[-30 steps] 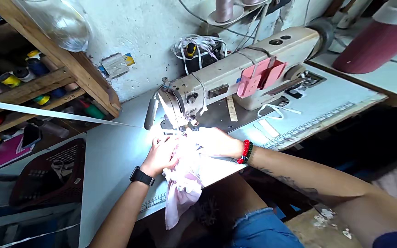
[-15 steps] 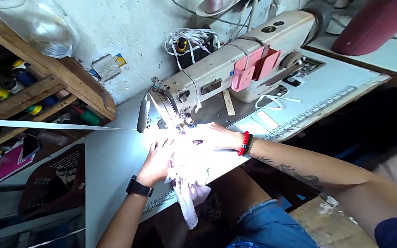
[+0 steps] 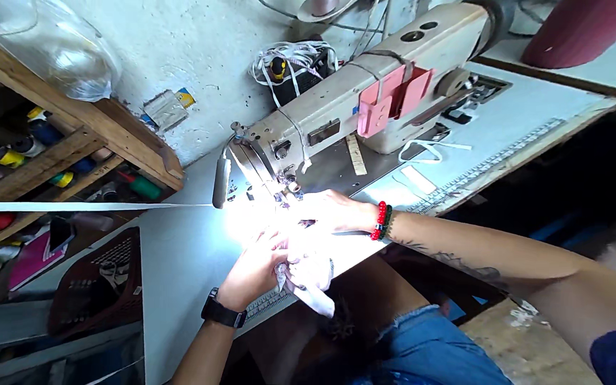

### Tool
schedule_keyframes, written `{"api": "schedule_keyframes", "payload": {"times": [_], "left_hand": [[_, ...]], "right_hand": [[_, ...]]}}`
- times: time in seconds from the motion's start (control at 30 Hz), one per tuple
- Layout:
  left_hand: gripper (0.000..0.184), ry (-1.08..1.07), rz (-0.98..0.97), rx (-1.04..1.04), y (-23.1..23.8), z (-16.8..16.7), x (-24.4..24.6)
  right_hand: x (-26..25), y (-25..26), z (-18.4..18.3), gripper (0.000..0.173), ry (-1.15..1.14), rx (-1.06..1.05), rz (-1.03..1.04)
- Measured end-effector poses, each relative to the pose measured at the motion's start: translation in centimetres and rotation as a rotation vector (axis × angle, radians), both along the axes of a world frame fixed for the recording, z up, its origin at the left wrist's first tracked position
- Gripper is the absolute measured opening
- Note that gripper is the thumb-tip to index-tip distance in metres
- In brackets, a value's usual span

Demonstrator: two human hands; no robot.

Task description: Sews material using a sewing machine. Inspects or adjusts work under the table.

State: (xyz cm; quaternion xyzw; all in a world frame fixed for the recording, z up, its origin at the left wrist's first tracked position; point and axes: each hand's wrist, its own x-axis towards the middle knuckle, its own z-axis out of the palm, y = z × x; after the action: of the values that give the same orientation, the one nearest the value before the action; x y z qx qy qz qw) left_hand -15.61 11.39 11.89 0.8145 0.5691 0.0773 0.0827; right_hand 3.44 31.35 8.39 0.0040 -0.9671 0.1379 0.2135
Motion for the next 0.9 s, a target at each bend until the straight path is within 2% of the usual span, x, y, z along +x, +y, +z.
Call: {"api": "schedule_keyframes", "payload": {"times": [0.13, 0.23, 0.37, 0.53, 0.63, 0.7, 0.8, 0.9], "left_hand": [[0.029, -0.131, -0.043, -0.105, -0.1, 0.3, 1.0], [0.026, -0.221, -0.067, -0.144, 0.0, 0.4, 1.5], [0.033, -0.351, -0.02, -0.261, 0.1, 1.2, 2.0], [0.039, -0.329, 0.003, -0.223, -0.3, 1.3, 2.9], [0.053, -0.317, 0.031, -0.294, -0.6, 1.4, 3.3], [0.049, -0.3, -0.006, -0.25, -0.6, 0.7, 3.3], [0.029, -0.246, -0.029, -0.122, -0.4, -0.5, 3.3], [0.028, -0.121, 0.05, -0.028, -0.3, -1.6, 3.7]], "right_hand": [[0.0, 0.0, -0.1, 0.012, -0.016, 0.001, 0.003], [0.1, 0.1, -0.6, 0.015, 0.007, 0.003, 0.011], [0.0, 0.0, -0.8, 0.014, 0.035, 0.01, 0.005], [0.1, -0.1, -0.7, 0.016, 0.015, 0.0, 0.003], [0.2, -0.3, -0.4, 0.018, 0.017, -0.029, 0.01], [0.4, -0.3, -0.6, 0.019, 0.057, -0.022, 0.027], [0.3, -0.2, -1.0, 0.022, 0.081, -0.015, 0.034], [0.3, -0.1, -1.2, 0.018, 0.041, -0.012, 0.031]]}}
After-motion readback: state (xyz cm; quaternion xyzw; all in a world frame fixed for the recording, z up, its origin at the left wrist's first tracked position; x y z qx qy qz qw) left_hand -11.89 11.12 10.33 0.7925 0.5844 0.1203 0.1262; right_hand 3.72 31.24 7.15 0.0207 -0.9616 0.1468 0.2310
